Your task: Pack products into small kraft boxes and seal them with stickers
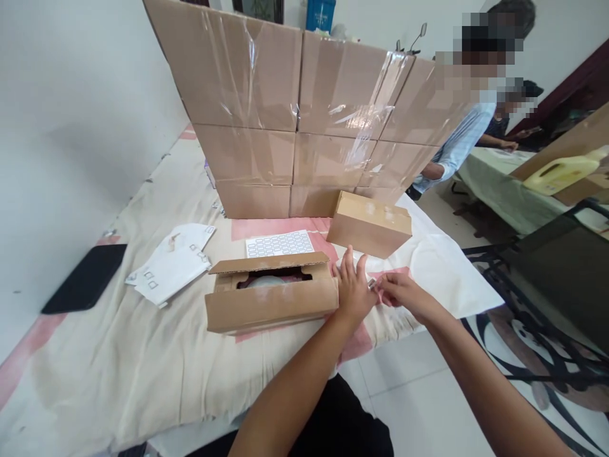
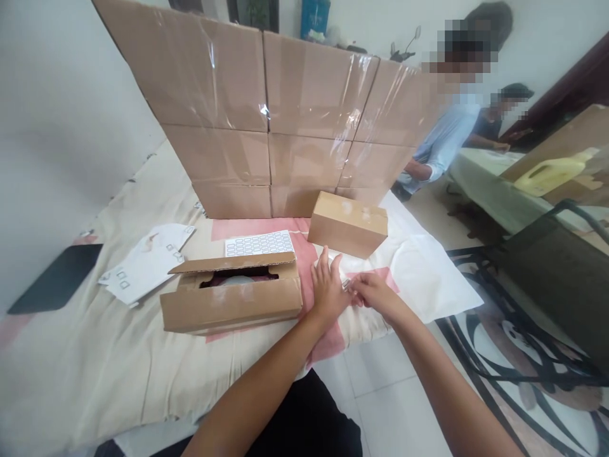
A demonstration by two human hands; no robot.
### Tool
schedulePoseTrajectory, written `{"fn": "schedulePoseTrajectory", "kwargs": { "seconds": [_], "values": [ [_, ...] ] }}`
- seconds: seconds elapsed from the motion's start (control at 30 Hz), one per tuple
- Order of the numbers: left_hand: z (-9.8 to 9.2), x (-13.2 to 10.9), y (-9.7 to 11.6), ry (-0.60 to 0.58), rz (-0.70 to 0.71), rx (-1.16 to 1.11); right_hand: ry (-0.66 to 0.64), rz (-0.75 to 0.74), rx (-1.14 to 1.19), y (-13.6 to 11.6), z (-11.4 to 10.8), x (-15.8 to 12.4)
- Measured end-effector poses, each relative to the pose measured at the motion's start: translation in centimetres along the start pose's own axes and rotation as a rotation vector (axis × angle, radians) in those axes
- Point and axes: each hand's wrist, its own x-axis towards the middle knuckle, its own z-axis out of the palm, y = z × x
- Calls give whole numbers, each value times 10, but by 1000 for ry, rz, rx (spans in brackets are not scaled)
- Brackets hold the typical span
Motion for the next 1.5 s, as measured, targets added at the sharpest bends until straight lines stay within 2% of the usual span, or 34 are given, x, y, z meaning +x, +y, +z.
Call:
{"fn": "schedulePoseTrajectory", "kwargs": {
  "seconds": [0.13, 0.27, 0.43, 0.63, 0.73, 0.83, 0.93, 1.0, 1.1, 1.23, 1.33, 1.43, 1.5],
  "values": [
    [-1, 1, 0, 11, 11, -36, 44, 15, -54, 24, -1, -7],
    [-3, 1, -1, 13, 10, -24, 117, 27, -161, 39, 1, 11],
    [-7, 1, -5, -55, 47, 13, 192, -31, -228, 50, 8, 28],
    [-18, -3, 1, -30, 36, -91, 287, -156, -214, 55, 13, -3],
    [-32, -13, 10, 10, -12, -294, 360, -232, -186, 51, 19, -25],
    [-49, -34, 20, 6, -62, -507, 399, -392, -192, 40, 27, -44],
    [-65, -57, 30, -10, -79, -611, 400, -555, -219, 26, 38, -57],
    [-75, -69, 34, 31, -80, -653, 369, -614, -229, 19, 47, -64],
    [-87, -81, 35, 167, -61, -651, 322, -709, -246, 13, 63, -72],
    [-100, -93, 33, 340, 44, -586, 241, -820, -234, 16, 80, -79],
    [-116, -106, 30, 452, 185, -515, 233, -815, -216, 21, 86, -71],
    [-145, -113, 30, 533, 337, -454, 319, -824, -212, 10, 89, -52],
    [-172, -109, 30, 501, 386, -385, 297, -914, -261, -8, 93, -36]
  ]
}}
